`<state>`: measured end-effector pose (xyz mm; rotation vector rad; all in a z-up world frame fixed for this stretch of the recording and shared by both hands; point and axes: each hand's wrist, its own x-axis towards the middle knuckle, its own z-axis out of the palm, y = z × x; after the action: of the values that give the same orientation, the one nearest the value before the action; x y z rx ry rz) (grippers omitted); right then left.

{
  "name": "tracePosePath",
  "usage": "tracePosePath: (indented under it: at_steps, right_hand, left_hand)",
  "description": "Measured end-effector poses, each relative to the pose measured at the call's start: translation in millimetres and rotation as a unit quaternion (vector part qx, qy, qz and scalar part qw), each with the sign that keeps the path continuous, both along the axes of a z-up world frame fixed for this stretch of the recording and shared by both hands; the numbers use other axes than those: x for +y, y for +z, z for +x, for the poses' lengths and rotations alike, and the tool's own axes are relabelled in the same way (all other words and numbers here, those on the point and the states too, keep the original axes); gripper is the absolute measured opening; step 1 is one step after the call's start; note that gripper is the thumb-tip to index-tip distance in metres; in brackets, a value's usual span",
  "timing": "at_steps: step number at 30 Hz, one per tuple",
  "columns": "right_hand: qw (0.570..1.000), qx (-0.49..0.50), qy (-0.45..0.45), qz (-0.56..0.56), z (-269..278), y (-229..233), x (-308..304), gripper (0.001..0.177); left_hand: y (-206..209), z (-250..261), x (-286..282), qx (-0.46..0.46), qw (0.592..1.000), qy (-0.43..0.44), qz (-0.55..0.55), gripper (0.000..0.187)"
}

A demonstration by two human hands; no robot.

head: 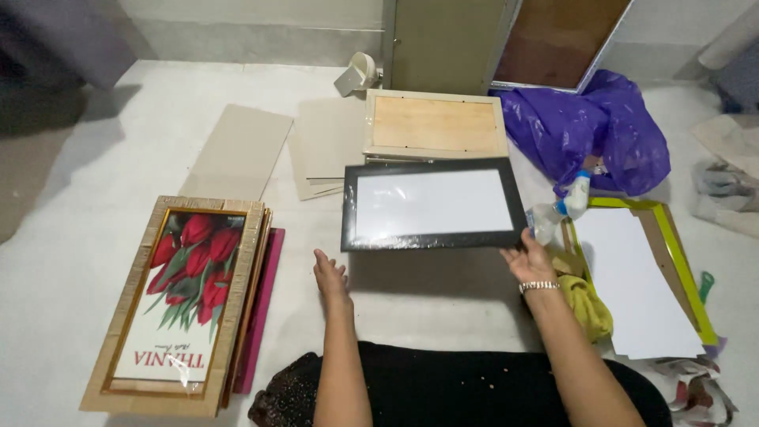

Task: Cleaning and preparing various picture frames using a cloth and a brush

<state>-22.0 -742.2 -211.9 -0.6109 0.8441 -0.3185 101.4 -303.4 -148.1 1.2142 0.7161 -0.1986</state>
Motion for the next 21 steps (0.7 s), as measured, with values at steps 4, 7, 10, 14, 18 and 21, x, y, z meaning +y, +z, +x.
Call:
tracePosePath:
  at_steps: [4, 7, 10, 14, 18, 21]
  right_hand:
    - [0.998, 0.033, -0.027, 0.040, -70.1, -19.1, 35.8, 0.040]
    - [0.994, 0.049, -0.043, 0.086, -102.5, -58.7, 45.3, 0.051]
    - [0.991, 0.067, -0.047, 0.108, -119.6, -55.1, 68.3, 0.059]
    - [0.989, 0.091, -0.047, 0.111, -121.2, -1.7, 104.4, 0.085]
    - [0.979, 0.198, 0.001, -0.044, -122.8, -21.2, 104.9, 0.067]
    - [0.957, 0.262, 0.025, -0.124, -126.5, -94.0, 74.2, 0.072]
  left_hand:
    - [-21.6, -6.8, 10.6, 0.005, 1.000, -0.024, -0.014, 0.087]
    - [-87.1, -6.7, 16.6, -0.012, 0.991, -0.063, 0.120, 0.046]
    - [-100.1, -20.8, 20.8, -0.038, 0.976, -0.115, 0.183, 0.035]
    - [-141.2, -25.7, 23.4, -0.030, 0.946, -0.208, 0.247, 0.046]
    - [-148.8, -30.8, 27.6, -0.003, 0.901, -0.277, 0.333, 0.062]
    - [-167.7, -27.2, 28.5, -0.002, 0.868, -0.321, 0.378, 0.068]
